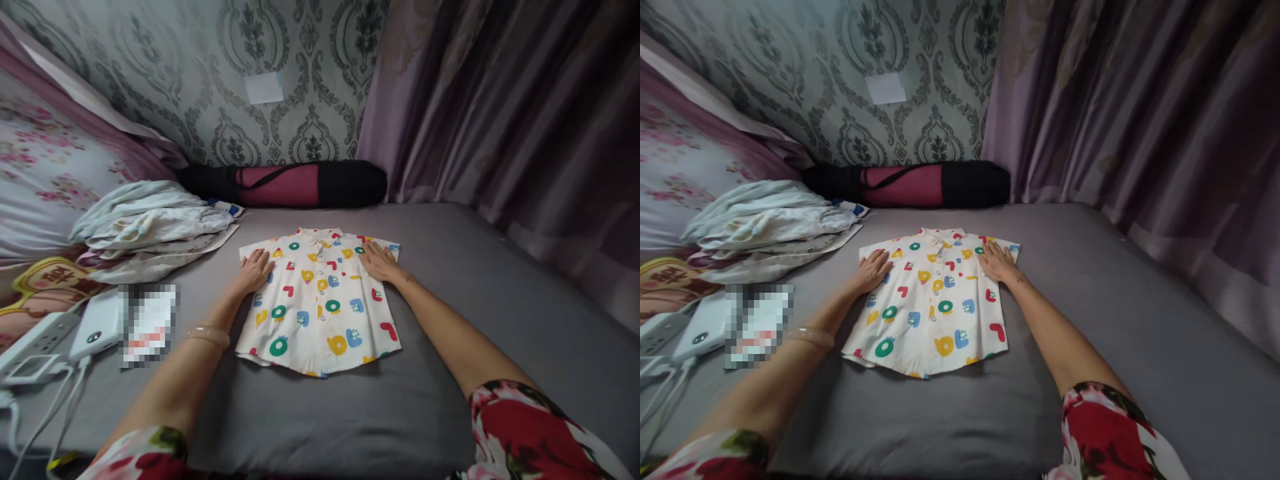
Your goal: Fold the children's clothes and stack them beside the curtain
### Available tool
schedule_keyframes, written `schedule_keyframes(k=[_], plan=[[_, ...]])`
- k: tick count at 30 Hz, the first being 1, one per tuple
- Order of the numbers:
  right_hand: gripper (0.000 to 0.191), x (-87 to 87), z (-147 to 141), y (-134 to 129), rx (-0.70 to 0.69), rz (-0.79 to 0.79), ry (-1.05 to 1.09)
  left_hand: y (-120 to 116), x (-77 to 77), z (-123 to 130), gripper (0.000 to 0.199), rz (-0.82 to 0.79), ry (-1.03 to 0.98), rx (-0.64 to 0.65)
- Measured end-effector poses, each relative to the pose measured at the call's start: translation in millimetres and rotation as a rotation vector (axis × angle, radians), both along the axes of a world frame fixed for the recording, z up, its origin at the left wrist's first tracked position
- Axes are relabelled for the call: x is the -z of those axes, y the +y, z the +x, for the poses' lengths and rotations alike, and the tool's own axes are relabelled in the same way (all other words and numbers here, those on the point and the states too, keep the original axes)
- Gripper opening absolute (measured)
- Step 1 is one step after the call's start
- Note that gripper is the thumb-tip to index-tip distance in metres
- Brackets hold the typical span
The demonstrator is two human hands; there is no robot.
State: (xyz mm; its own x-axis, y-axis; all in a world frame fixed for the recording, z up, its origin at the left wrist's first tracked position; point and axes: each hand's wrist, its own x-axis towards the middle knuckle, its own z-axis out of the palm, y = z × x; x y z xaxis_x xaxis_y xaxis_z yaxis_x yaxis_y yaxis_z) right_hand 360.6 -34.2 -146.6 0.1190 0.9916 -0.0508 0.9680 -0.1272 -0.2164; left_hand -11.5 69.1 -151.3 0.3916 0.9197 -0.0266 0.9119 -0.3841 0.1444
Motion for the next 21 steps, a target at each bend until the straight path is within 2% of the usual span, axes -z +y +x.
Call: schedule_keyframes(k=[3,6,8,10,12,15,21], plan=[[0.056,-10.6,5,-12,0.003,0.116,0.041,-7,-9.1,-7,0.056,0.067,-0.036,-0.079],[0.045,-20.8,10,-40,0.084,0.258,0.065,-27,-16.2,-25,0.052,0.113,-0.093,-0.201],[0.037,-26.4,11,-64,0.17,0.21,0.089,-44,-19.4,-39,0.044,0.092,-0.123,-0.24],[0.035,-30.4,8,-89,0.223,0.086,0.116,-63,-22.3,-52,0.037,0.01,-0.141,-0.234],[0.037,-32.9,0,-112,0.225,-0.019,0.139,-82,-25.2,-60,0.037,-0.09,-0.161,-0.219],[0.037,-34.1,-20,-139,0.229,-0.087,0.144,-111,-29.5,-60,0.042,-0.183,-0.197,-0.204],[0.03,-33.1,-50,-163,0.295,-0.112,0.046,-155,-36.6,-45,0.039,-0.092,-0.219,-0.288]])
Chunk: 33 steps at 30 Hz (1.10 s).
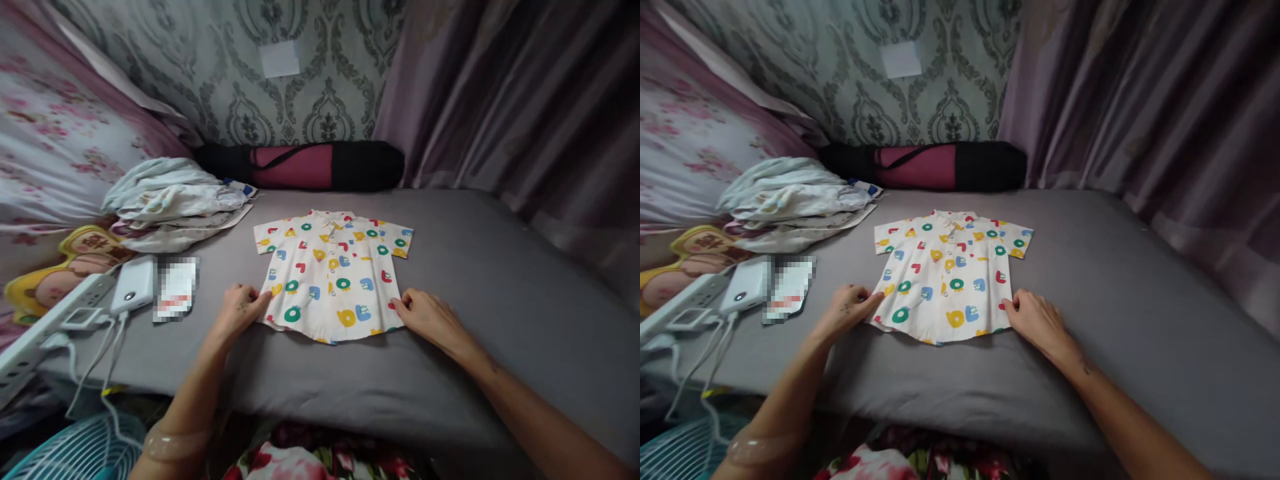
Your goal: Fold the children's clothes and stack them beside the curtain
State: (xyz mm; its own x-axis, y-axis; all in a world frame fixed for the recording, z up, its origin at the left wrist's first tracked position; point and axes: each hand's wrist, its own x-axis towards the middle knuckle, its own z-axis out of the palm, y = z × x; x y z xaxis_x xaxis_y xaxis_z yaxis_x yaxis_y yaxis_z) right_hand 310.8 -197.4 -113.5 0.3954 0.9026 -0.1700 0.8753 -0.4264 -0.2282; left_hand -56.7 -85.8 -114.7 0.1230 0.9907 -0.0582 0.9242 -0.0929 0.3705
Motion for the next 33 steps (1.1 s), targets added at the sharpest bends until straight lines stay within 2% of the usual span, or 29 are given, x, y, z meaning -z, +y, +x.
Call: schedule_keyframes(k=[5,10,14,16,19,23,29,33], plan=[[0.024,1.6,-1,-4,-0.026,0.0,0.003,-12,-0.6,5,0.034,0.033,-0.022,-0.059],[0.02,-3.7,-13,-10,0.005,0.056,-0.022,-18,0.7,6,0.029,0.012,-0.122,-0.074],[0.032,-6.9,-28,-11,0.018,0.064,-0.054,-22,2.9,9,0.026,0.056,-0.136,-0.102],[0.036,-7.4,-30,-9,-0.007,0.04,-0.08,-22,4.5,10,0.034,0.06,-0.132,-0.065],[0.038,-8.7,-24,-9,-0.097,0.025,-0.092,-20,6.6,4,0.049,0.068,-0.102,0.06],[0.04,-10.4,-8,-13,-0.17,0.008,-0.114,-15,8.3,-13,0.045,0.073,-0.062,0.19],[0.038,-11.2,1,-22,-0.218,-0.034,-0.127,-10,11.1,-33,0.044,0.024,-0.062,0.245],[0.034,-20.1,-1,-15,-0.241,-0.088,-0.179,1,4.2,-33,0.038,0.067,0.015,0.311]])
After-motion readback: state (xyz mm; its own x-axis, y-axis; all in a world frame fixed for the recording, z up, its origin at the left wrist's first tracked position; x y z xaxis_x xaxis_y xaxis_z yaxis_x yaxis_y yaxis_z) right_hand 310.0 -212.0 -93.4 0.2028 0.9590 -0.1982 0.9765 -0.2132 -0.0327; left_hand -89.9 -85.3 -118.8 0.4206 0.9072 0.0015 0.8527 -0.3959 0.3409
